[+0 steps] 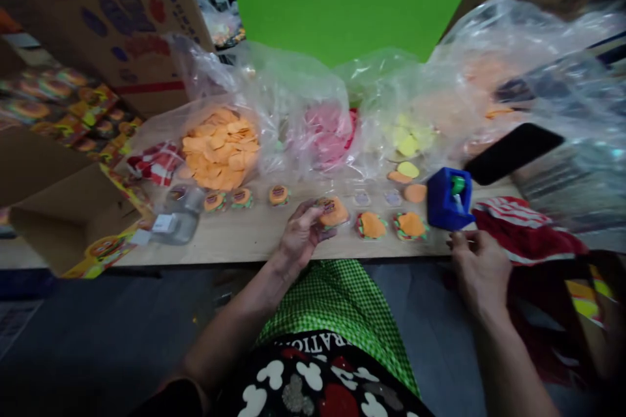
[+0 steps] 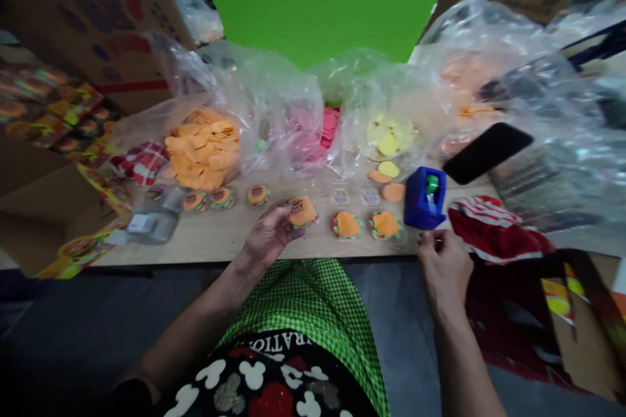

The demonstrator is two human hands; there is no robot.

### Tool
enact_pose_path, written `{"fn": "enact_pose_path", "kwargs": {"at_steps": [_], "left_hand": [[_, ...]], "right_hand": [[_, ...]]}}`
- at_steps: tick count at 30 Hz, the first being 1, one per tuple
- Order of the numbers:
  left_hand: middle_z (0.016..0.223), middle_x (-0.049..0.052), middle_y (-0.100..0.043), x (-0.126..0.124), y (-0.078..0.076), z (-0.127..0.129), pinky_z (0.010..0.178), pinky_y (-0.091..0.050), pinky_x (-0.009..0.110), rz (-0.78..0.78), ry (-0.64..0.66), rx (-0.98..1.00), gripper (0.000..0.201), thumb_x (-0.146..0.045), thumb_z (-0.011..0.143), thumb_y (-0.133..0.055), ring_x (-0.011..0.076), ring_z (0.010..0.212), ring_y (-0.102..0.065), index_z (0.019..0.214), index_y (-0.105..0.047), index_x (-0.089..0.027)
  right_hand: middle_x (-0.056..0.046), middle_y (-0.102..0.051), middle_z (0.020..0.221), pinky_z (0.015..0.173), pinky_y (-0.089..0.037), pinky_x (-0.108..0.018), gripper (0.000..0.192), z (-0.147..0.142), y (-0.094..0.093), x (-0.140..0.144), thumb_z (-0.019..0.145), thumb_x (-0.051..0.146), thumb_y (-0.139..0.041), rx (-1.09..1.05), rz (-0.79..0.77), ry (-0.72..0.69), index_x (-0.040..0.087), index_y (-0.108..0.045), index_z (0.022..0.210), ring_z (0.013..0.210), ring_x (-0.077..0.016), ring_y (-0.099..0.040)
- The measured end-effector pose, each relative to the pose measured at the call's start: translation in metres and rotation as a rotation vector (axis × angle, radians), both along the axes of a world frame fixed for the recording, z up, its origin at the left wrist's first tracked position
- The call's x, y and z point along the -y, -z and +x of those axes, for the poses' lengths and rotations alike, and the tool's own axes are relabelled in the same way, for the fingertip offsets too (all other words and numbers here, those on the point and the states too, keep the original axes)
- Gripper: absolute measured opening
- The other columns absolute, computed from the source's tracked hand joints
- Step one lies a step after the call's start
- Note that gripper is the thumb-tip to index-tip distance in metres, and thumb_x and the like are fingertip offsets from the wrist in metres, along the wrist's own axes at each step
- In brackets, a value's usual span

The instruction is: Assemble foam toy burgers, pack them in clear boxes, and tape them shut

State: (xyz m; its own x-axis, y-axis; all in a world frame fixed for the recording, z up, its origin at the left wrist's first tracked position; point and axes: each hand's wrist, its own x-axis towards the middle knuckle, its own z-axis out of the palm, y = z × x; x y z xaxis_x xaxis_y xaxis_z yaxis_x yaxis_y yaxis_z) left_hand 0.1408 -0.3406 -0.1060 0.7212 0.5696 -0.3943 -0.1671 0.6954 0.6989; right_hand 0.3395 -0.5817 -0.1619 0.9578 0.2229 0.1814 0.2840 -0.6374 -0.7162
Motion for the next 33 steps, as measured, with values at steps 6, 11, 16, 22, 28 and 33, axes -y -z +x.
{"fn": "enact_pose_path", "kwargs": {"at_steps": [6, 11, 16, 22, 28, 33], "left_hand": [[0.095, 0.005, -0.074, -0.005, 0.000, 0.000, 0.061, -0.054, 0.025, 0.014, -0.118, -0.018, 0.033, -0.029, 0.070, -0.083, 0.0145, 0.075, -0.066, 0.098, -0.070, -0.018], [0.096, 0.004, -0.074, -0.006, -0.002, -0.001, 0.066, -0.052, 0.024, 0.052, -0.196, 0.019, 0.030, -0.028, 0.070, -0.082, 0.0141, 0.078, -0.067, 0.095, -0.068, -0.018], [0.094, 0.004, -0.073, -0.006, -0.006, -0.006, 0.070, -0.051, 0.027, 0.108, -0.242, 0.037, 0.037, -0.029, 0.069, -0.083, 0.0155, 0.079, -0.067, 0.100, -0.067, -0.018], [0.100, 0.004, -0.070, 0.000, -0.008, -0.008, 0.081, -0.051, 0.028, 0.243, -0.256, 0.080, 0.043, -0.029, 0.068, -0.085, 0.0147, 0.086, -0.066, 0.103, -0.062, -0.018], [0.099, 0.004, -0.069, 0.001, -0.011, -0.010, 0.077, -0.051, 0.028, 0.213, -0.252, 0.060, 0.044, -0.028, 0.068, -0.084, 0.0145, 0.084, -0.065, 0.105, -0.062, -0.018], [0.097, 0.004, -0.071, -0.007, -0.011, -0.016, 0.067, -0.049, 0.025, 0.007, -0.154, 0.074, 0.038, -0.028, 0.067, -0.083, 0.0144, 0.079, -0.064, 0.100, -0.066, -0.017]], "right_hand": [[0.001, -0.052, 0.062, 0.052, -0.033, -0.027, 0.028, -0.079, -0.053, -0.076, 0.084, 0.048, -0.065, -0.378, 0.435, -0.552, 0.020, -0.062, 0.081, 0.054, -0.0131, -0.046], [0.008, -0.045, 0.058, 0.052, -0.034, -0.026, 0.052, -0.112, -0.058, -0.128, 0.088, 0.037, -0.062, -0.513, 0.538, -0.782, 0.017, -0.051, 0.135, 0.053, -0.0125, -0.044], [0.008, -0.047, 0.057, 0.050, -0.035, -0.027, 0.067, -0.114, -0.047, -0.145, 0.088, 0.035, -0.059, -0.468, 0.468, -0.766, 0.017, -0.036, 0.149, 0.050, -0.0136, -0.043], [0.002, -0.056, 0.060, 0.049, -0.036, -0.029, 0.064, -0.112, -0.040, -0.151, 0.087, 0.028, -0.059, -0.334, 0.329, -0.661, 0.016, -0.042, 0.147, 0.051, -0.0154, -0.048], [0.004, -0.053, 0.059, 0.049, -0.038, -0.028, 0.065, -0.106, -0.037, -0.152, 0.088, 0.037, -0.059, -0.446, 0.351, -0.682, 0.014, -0.039, 0.146, 0.051, -0.0160, -0.049], [0.004, -0.051, 0.065, 0.051, -0.036, -0.028, 0.060, -0.102, -0.045, -0.149, 0.090, 0.047, -0.059, -0.549, 0.411, -0.819, 0.017, -0.044, 0.139, 0.056, -0.0146, -0.048]]}}
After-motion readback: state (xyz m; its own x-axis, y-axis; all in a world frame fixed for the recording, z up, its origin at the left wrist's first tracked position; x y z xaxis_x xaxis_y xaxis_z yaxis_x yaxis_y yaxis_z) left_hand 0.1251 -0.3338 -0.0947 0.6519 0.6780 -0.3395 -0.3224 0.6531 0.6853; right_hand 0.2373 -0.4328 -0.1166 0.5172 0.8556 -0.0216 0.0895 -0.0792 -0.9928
